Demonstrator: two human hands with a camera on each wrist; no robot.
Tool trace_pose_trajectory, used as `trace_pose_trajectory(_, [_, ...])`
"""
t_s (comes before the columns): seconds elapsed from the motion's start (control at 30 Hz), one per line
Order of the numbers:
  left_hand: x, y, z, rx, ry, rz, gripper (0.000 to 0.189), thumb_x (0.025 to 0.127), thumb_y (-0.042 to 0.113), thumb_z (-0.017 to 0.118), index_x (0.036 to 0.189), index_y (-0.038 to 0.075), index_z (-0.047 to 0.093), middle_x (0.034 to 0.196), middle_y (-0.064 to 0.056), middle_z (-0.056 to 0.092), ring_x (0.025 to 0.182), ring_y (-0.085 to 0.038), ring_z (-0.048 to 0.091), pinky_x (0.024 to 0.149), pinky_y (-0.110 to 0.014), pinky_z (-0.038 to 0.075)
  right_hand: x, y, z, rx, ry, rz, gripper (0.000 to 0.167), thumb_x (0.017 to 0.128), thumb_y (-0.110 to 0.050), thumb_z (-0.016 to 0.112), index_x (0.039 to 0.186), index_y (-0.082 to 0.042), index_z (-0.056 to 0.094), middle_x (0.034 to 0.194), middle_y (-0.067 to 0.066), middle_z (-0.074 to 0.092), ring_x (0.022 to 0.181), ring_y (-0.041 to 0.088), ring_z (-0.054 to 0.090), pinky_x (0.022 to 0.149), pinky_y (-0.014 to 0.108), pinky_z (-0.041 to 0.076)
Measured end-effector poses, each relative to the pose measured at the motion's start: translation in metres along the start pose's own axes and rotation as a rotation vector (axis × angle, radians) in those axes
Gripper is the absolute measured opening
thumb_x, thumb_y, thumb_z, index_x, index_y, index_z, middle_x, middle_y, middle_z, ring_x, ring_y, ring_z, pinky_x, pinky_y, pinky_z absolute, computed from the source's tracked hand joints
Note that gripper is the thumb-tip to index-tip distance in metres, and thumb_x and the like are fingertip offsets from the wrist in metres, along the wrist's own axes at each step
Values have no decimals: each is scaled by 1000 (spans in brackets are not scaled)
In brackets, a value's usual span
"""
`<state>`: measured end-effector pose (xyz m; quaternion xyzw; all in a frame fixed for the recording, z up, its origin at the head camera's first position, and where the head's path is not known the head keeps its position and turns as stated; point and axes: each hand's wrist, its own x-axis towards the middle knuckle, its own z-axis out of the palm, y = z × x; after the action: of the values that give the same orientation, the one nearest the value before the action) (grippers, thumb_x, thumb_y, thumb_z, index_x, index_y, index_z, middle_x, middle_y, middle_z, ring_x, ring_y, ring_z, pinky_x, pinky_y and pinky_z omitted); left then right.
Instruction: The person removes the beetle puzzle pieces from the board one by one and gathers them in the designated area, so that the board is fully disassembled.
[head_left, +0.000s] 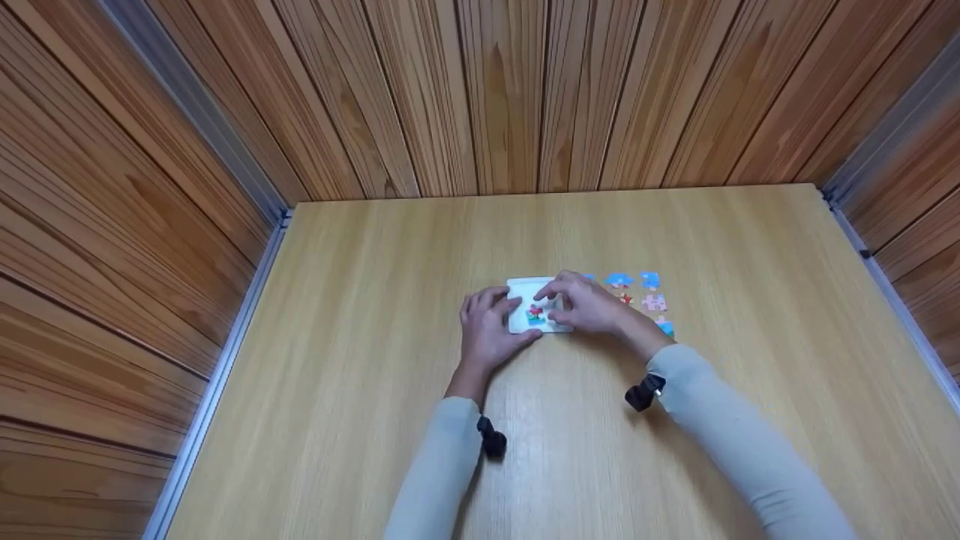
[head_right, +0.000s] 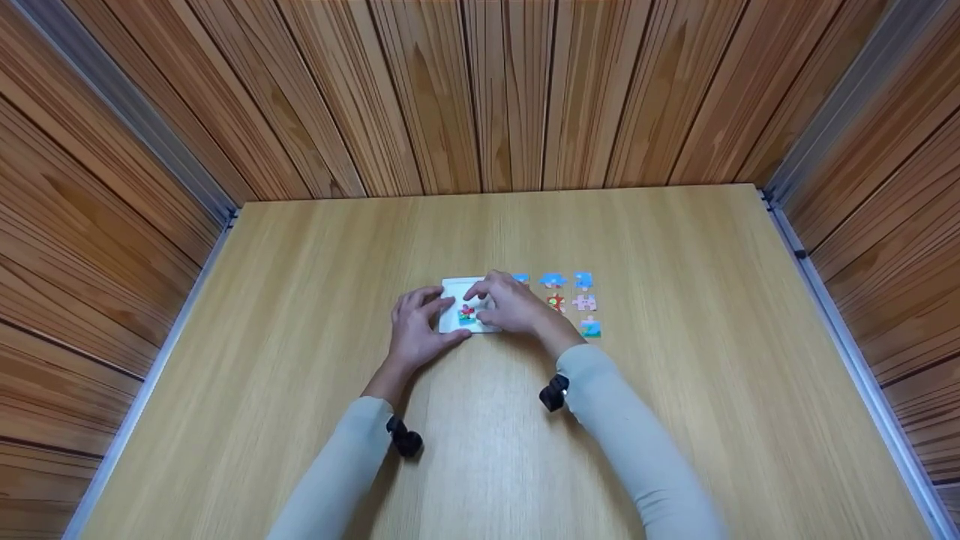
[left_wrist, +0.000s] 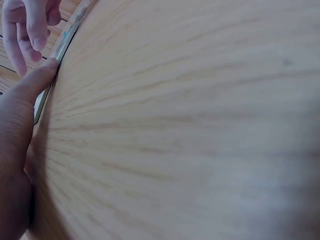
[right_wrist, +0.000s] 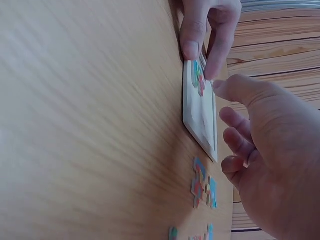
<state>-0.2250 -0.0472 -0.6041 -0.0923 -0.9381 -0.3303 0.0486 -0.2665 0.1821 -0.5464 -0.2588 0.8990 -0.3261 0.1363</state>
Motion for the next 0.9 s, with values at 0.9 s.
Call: trace_pose_trajectory(0.9, [0,-1,0,-22,6,10,68,89,53,92,145,15,78,162,-12,60,154,-37,50,136,-68,29,11,-4,16,60,-80,31,39,105,-9,73,144,-10,76,133,19,61,116,29,59,97,35,46])
